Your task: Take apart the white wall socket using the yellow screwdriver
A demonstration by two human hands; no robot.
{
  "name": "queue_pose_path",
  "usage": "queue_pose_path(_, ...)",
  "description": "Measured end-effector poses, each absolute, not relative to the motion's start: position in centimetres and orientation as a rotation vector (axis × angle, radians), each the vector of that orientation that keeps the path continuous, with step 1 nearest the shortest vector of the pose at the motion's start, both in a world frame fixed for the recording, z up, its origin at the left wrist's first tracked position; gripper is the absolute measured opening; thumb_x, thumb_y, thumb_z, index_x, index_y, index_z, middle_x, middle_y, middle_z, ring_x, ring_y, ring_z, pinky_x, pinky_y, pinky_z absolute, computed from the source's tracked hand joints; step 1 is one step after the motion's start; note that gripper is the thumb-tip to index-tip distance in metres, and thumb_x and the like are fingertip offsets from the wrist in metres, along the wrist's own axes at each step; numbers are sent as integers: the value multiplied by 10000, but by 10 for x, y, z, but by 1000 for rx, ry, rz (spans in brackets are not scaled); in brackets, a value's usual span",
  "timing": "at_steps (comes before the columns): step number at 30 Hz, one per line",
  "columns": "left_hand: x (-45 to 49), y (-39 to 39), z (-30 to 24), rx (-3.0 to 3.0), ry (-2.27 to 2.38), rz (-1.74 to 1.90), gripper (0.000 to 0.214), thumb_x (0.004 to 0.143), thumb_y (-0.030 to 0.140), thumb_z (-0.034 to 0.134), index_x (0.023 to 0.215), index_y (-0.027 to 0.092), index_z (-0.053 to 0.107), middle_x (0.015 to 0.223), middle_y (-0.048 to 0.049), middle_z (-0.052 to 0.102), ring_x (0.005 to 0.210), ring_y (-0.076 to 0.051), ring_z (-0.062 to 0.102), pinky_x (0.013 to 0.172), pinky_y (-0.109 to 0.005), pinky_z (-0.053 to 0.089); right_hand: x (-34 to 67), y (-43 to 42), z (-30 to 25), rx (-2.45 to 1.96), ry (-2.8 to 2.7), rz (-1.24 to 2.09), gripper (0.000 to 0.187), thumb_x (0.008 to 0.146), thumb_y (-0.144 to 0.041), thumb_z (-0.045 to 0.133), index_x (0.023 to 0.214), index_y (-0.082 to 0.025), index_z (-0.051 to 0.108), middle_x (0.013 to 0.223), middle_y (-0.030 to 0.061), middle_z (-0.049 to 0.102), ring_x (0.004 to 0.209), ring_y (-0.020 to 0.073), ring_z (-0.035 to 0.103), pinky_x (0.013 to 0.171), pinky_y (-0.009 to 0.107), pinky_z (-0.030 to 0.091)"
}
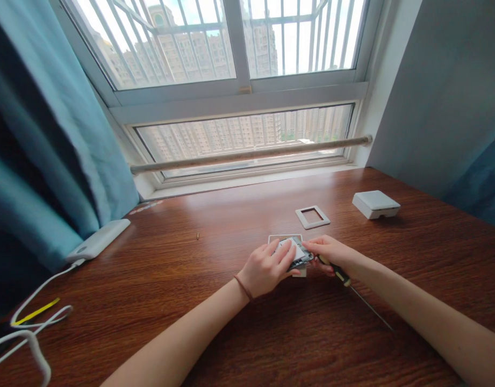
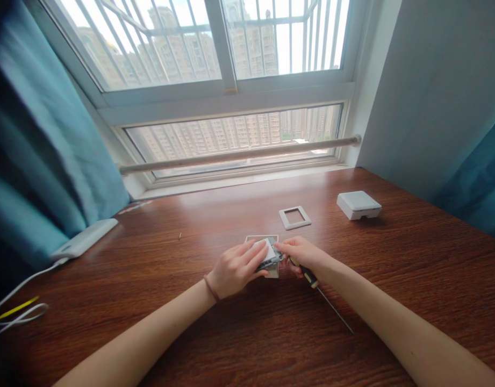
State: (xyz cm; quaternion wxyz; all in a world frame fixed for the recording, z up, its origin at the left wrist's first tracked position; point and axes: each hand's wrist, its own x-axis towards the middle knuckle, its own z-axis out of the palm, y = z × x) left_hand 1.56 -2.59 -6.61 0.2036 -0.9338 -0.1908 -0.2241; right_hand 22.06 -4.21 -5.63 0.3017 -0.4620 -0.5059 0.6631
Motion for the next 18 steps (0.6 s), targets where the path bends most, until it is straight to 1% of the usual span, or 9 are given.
queue_pose_path(3, 14, -29, -61, -2554, -513, -638, 474, 862, 445, 409, 1176, 103, 503, 1184, -127, 578, 1043, -272, 552, 822, -381, 492, 222, -44, -51, -1166, -1373, 1761, 438, 750, -566, 524, 663, -136, 508, 388, -57, 474, 243, 15, 287, 265, 137, 186)
queue_pose_path(6, 11, -31, -56, -2489, -505, -626, 479, 861, 447, 413, 1203, 123, 494, 1223, -120, 554, 1058, -290, 545, 840, -401, 475, 222, -47, -47, -1143, -1383, 1762, 444, 783, -574, 473, 691, -142, 517, 296, -87, 370, 239, 27, 242, 281, 138, 165)
queue_pose_path(8, 9, -32, -54, -2453, -490, -630, 476, 861, 451, 410, 1209, 137, 496, 1230, -111, 551, 1057, -292, 548, 847, -405, 467, 222, -49, -45, -1131, -1387, 1772, 440, 788, -580, 461, 722, -148, 516, 279, -99, 333, 242, 33, 224, 291, 139, 170)
queue_pose_path(12, 6, -30, -52, -2392, -428, -703, 445, 860, 436, 426, 1195, 157, 512, 1209, -86, 572, 1044, -287, 561, 876, -413, 446, 221, -50, -46, -1080, -1412, 1769, 433, 780, -577, 475, 746, -147, 514, 309, -95, 354, 256, 37, 226, 291, 145, 184)
queue_pose_path(15, 4, -28, -51, -2415, -375, -747, 449, 851, 448, 441, 1204, 178, 503, 1193, -93, 583, 1087, -274, 542, 927, -419, 413, 219, -50, -48, -1029, -1410, 1776, 397, 769, -549, 509, 779, -153, 513, 322, -100, 356, 256, 40, 235, 282, 145, 192)
queue_pose_path(18, 3, -26, -51, -2446, -320, -777, 446, 846, 443, 454, 1189, 163, 511, 1174, -101, 596, 1101, -260, 535, 951, -411, 402, 219, -50, -47, -987, -1397, 1744, 354, 771, -507, 532, 826, -158, 518, 327, -109, 350, 257, 38, 229, 283, 142, 220)
